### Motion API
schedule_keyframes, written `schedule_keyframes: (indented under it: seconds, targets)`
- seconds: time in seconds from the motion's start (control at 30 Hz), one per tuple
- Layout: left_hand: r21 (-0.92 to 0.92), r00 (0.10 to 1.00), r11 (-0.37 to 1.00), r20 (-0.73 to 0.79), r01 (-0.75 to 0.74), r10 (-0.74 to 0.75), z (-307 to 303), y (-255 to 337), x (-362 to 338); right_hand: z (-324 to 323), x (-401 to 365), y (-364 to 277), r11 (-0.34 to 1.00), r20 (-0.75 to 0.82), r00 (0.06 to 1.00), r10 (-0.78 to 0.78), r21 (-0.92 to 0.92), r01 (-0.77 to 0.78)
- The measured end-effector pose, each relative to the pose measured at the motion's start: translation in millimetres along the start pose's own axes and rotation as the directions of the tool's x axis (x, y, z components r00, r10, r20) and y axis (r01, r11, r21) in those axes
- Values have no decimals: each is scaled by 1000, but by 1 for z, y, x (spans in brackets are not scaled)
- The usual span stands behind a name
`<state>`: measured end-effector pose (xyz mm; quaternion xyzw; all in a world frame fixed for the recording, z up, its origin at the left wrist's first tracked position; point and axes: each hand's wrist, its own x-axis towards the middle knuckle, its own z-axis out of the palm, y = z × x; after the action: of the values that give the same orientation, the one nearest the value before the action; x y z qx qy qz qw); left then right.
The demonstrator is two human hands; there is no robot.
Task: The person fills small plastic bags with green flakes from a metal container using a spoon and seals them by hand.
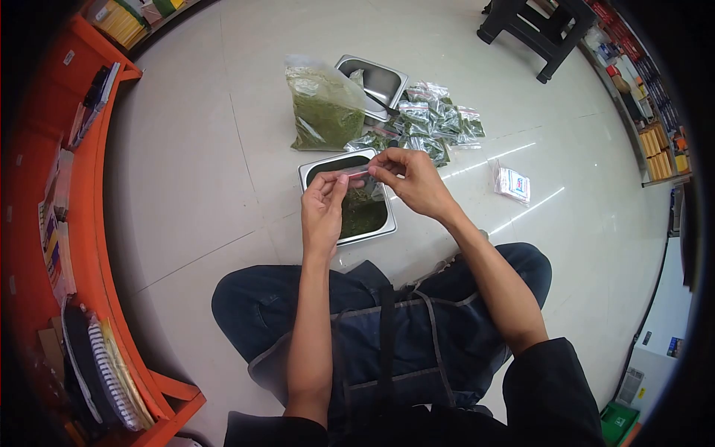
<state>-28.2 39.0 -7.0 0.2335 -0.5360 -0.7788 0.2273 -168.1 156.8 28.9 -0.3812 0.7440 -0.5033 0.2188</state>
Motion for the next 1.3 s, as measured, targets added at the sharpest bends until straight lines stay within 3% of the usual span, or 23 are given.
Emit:
schedule_keyframes:
  seconds: [0.07, 0.2, 0.27, 0.47, 0.67, 0.83, 1.13, 1.27, 1.3]
  targets:
    - [-6, 999, 1000, -30, -11, 11, -1, 2, 0, -4, 0, -1, 1000, 118, 993, 18, -15, -17]
    - [27, 997, 997, -17, -69, 70, -2, 1, 1, -10, 1, -1, 999, 183, 982, 40, -37, -34]
    - [25, 996, 996, -12, -84, 84, -1, 0, 1, -12, 2, -2, 976, 206, 974, -99, -169, 135]
    - [40, 1000, 999, 11, -13, 13, -4, 2, 0, -5, -3, 4, 926, 181, 954, -237, -256, 278]
    - [8, 997, 1000, 66, -25, 25, -5, -1, 1, -7, -2, 4, 940, 190, 957, -218, -221, 259]
    - [195, 996, 977, 39, -90, 84, -9, -3, -1, -11, -1, -10, 953, 245, 947, -206, -168, 251]
    - [72, 996, 997, 89, -32, 26, -2, 9, -4, -10, -1, -5, 943, 267, 937, -227, -181, 280]
    - [89, 995, 996, 101, 6, -15, -4, 9, -4, -11, -1, -9, 952, 286, 939, -189, -180, 246]
    - [141, 994, 989, 100, -44, 30, -5, 4, -3, -11, -1, -9, 952, 286, 939, -189, -180, 246]
